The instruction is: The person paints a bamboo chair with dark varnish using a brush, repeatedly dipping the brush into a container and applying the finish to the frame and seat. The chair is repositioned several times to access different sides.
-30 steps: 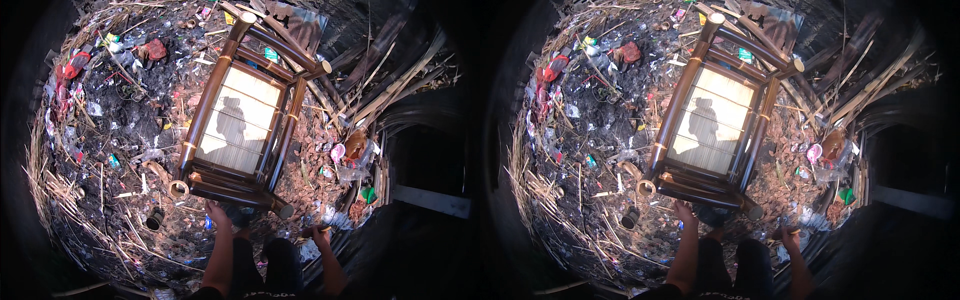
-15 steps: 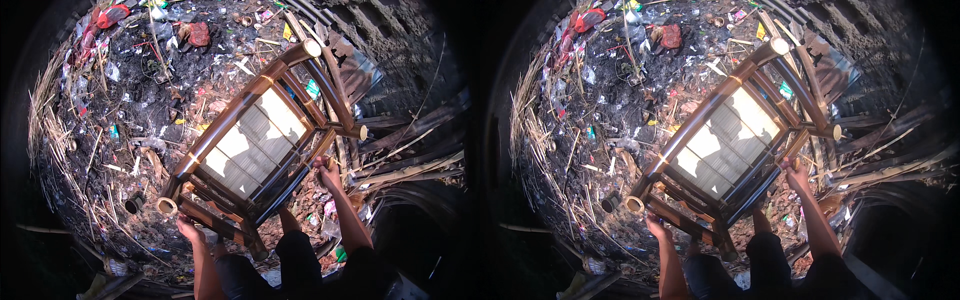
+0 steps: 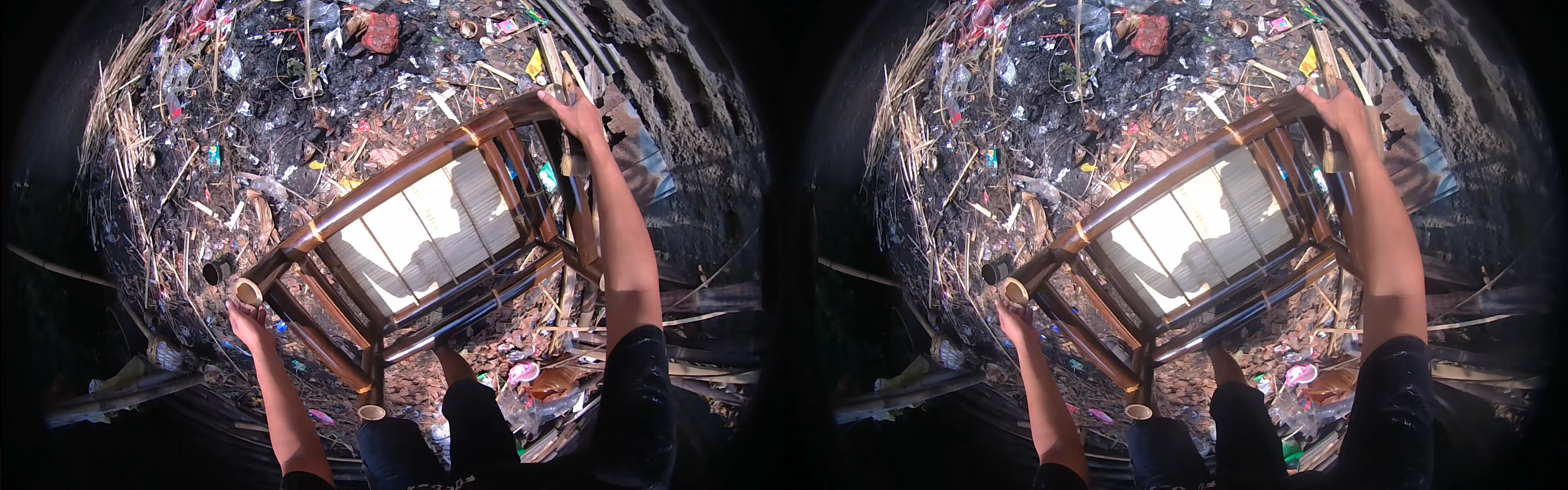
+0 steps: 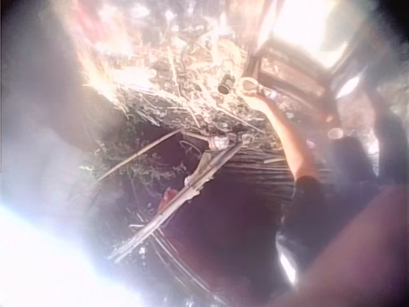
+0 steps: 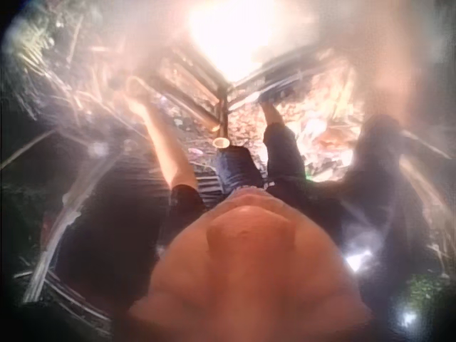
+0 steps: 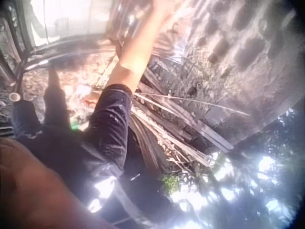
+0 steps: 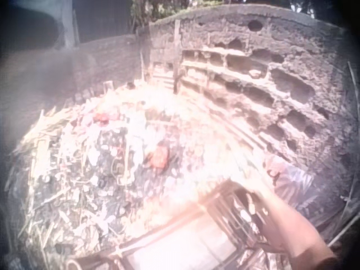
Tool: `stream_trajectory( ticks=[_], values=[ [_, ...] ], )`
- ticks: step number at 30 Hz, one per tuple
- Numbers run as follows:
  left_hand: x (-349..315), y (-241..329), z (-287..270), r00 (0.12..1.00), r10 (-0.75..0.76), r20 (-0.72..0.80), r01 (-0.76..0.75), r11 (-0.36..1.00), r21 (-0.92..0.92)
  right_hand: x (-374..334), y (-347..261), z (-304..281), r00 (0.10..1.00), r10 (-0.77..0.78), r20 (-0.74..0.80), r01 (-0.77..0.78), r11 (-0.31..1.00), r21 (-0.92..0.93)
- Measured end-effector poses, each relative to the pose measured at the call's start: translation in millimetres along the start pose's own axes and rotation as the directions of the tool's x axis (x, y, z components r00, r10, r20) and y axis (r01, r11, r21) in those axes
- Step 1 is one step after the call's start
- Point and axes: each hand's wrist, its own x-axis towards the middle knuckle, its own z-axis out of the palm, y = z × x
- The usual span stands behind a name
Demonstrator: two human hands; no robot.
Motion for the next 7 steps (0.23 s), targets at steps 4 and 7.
stream_trajectory(
  ticks=[4, 7],
  values=[
    [-10, 11, 12, 0.986, 0.140, 0.095, -0.166, 0.909, 0.383, 14, 3, -9, 0.994, -0.057, 0.097, 0.069, 0.989, -0.128],
    [-4, 11, 3, 0.928, 0.352, 0.124, -0.319, 0.574, 0.755, 38, 13, 7, 0.962, -0.116, 0.248, 0.122, 0.993, -0.005]
  ],
)
